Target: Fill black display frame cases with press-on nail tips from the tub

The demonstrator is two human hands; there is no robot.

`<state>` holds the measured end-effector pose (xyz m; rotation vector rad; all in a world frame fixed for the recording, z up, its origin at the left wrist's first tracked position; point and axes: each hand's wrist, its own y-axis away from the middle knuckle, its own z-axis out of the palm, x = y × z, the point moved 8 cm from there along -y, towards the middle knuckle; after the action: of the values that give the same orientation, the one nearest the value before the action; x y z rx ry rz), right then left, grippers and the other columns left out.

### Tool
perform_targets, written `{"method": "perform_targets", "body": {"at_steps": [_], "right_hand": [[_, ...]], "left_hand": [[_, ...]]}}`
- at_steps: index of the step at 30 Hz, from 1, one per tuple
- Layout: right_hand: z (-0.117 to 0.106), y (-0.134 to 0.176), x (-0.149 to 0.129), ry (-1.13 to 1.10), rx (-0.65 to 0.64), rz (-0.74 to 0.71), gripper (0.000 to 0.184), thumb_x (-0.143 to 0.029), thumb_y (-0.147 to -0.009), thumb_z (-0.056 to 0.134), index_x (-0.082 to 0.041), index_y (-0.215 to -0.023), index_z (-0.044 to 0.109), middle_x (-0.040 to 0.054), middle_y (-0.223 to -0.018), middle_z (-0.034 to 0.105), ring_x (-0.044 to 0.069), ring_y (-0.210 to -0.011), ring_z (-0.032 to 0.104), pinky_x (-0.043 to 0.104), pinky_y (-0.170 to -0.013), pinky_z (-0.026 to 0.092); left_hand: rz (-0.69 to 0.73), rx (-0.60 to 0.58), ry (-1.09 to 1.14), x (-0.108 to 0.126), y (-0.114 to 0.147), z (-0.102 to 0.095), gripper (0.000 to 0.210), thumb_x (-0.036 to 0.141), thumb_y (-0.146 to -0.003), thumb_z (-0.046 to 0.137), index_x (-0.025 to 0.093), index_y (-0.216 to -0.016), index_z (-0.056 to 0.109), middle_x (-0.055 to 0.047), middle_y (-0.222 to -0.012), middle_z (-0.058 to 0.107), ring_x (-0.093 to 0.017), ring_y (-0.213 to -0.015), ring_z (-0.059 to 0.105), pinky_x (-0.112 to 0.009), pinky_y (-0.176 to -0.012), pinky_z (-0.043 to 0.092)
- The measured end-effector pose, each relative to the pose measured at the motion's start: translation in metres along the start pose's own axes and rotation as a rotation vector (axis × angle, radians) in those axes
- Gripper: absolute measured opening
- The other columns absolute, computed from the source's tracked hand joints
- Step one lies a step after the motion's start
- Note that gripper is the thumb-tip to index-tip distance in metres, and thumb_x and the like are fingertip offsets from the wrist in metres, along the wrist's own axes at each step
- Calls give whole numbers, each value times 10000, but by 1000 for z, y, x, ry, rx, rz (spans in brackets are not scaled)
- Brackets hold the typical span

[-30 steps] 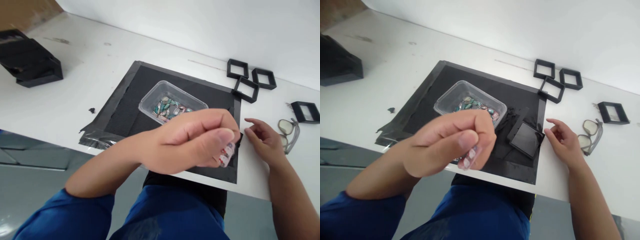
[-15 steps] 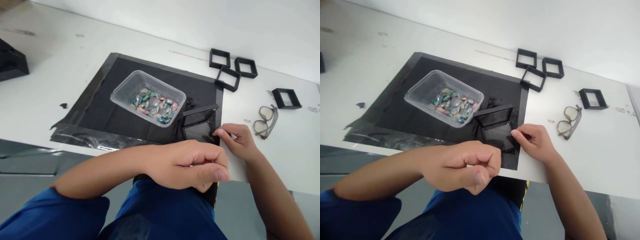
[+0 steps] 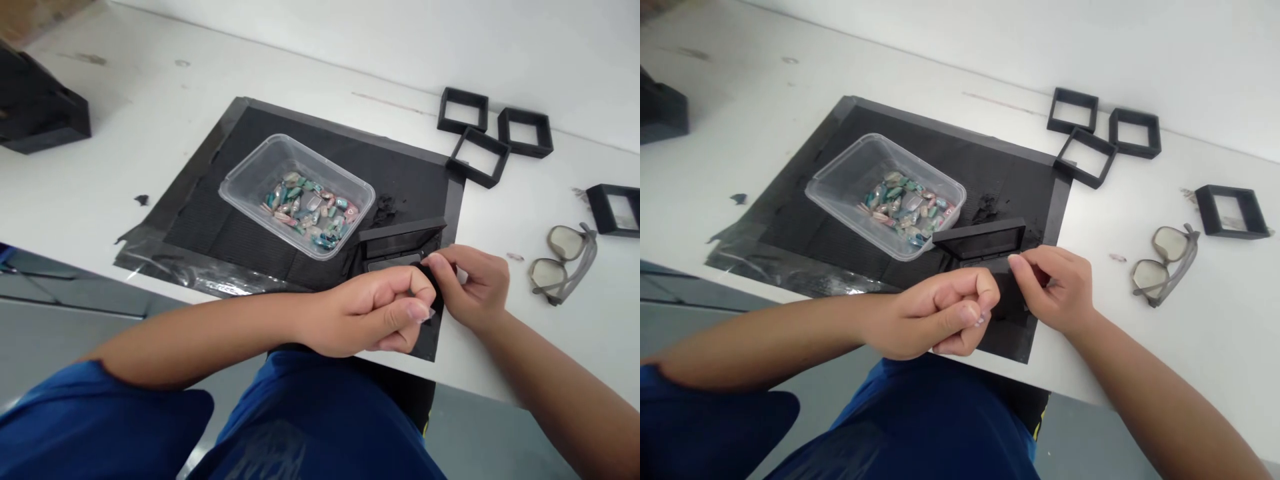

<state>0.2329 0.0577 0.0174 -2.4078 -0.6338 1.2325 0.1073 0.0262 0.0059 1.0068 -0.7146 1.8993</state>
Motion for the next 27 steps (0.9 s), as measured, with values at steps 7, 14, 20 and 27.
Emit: {"method": "perform_targets", "body": {"at_steps": [7, 14, 20, 27], "right_hand": [[-7, 12, -18, -93, 9, -29, 115, -158, -957, 680, -241, -1026, 720, -61, -653, 642, 86, -502, 559, 220, -501, 490], [-2, 12, -29, -125, -14, -176, 331, -137, -919, 766, -258, -1218, 693, -95, -645, 532, 82, -494, 506, 225, -462, 462], [-1, 11, -26, -101, -7, -181, 276, -95, -930, 758, -255, -1151, 715, -89, -637, 549, 76, -495, 476, 219, -448, 424], [-3, 14, -22, -233, -35, -123, 365, -136, -906, 803, -286, -1235, 754, -80, -657, 591, 78, -506, 507, 219, -468, 462]], "left_hand": [[-30, 118, 45, -4, -3, -14, 244, 420, -1127, 512, 214, -1028, 428, 137, -621, 435, -46, -508, 321, -183, -512, 329], [-133, 196, 77, -8, -1, -16, 341, 545, -1097, 540, 222, -1039, 445, 144, -529, 477, -44, -425, 316, -179, -444, 289], [-92, 200, 8, -12, -4, -19, 324, 514, -1107, 522, 209, -1013, 466, 131, -552, 483, -48, -464, 358, -179, -470, 331], [-31, 126, 27, -11, -5, -12, 240, 403, -1132, 490, 194, -1016, 471, 135, -583, 481, -37, -481, 359, -179, -503, 349]]}}
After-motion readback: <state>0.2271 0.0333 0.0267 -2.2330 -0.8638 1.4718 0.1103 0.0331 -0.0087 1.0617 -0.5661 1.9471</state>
